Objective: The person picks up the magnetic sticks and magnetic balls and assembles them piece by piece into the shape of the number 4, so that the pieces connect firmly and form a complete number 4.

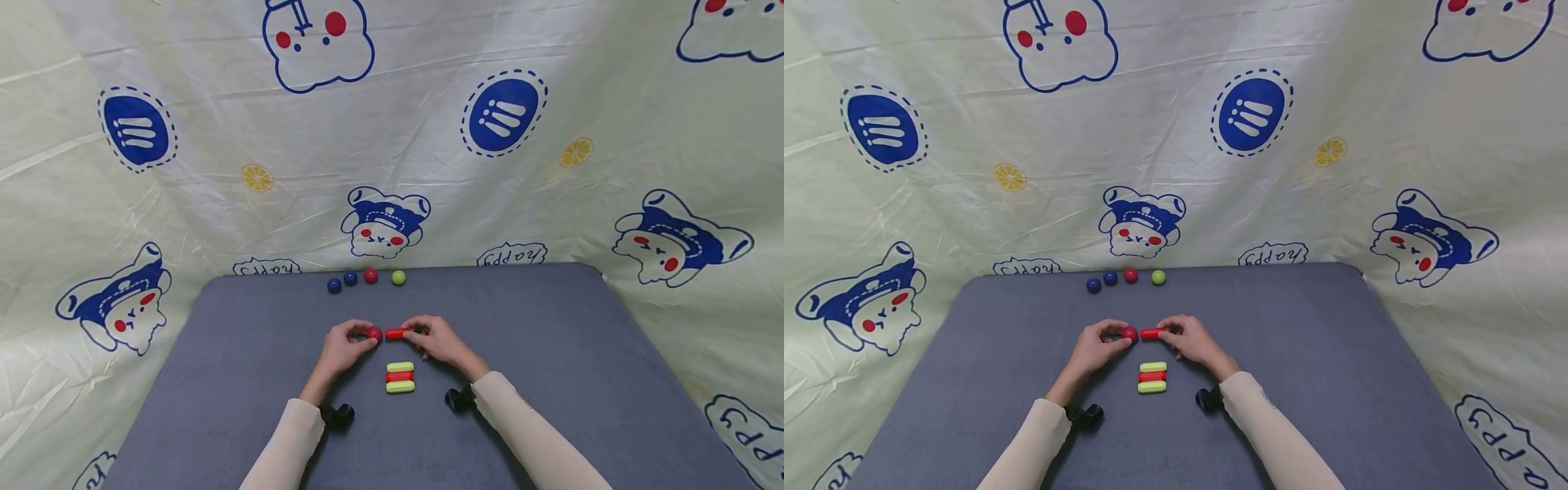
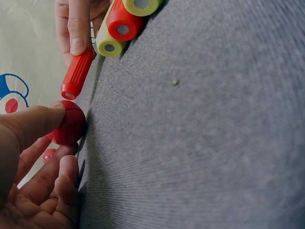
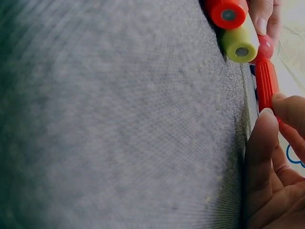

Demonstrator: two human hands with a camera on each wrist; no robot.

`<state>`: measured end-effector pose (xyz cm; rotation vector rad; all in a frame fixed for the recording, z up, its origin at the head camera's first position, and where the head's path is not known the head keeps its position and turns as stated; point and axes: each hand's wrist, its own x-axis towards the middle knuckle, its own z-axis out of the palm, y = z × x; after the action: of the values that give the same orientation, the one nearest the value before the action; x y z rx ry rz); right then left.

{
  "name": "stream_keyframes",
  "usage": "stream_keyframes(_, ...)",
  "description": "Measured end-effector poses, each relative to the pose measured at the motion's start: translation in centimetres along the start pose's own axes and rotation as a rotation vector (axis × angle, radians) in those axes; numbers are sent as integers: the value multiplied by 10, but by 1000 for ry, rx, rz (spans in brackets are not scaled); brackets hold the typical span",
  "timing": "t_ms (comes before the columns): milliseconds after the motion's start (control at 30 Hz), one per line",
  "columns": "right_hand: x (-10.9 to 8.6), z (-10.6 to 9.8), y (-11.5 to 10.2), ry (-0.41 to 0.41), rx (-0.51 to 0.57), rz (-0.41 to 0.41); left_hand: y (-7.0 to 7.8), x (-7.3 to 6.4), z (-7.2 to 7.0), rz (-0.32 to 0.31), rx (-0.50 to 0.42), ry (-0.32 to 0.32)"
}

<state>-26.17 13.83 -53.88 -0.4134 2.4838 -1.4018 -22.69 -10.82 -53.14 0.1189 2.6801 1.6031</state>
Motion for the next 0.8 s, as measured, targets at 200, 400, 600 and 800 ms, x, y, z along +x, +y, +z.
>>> stream_keyframes(200,-1,0,2,-1,-1,6,-3,1,2,-2,13,-5)
stream_keyframes(400,-1,0,-1,-9,-6,-13,-4,2,2,7,20,-8)
stream_keyframes(600,-1,1,-2,-6,-11,-21,-3,2,3,6,31,-11)
stream_keyframes(800,-2,1,-1,-3,-5,-10,-2,2,4,-17,20,0)
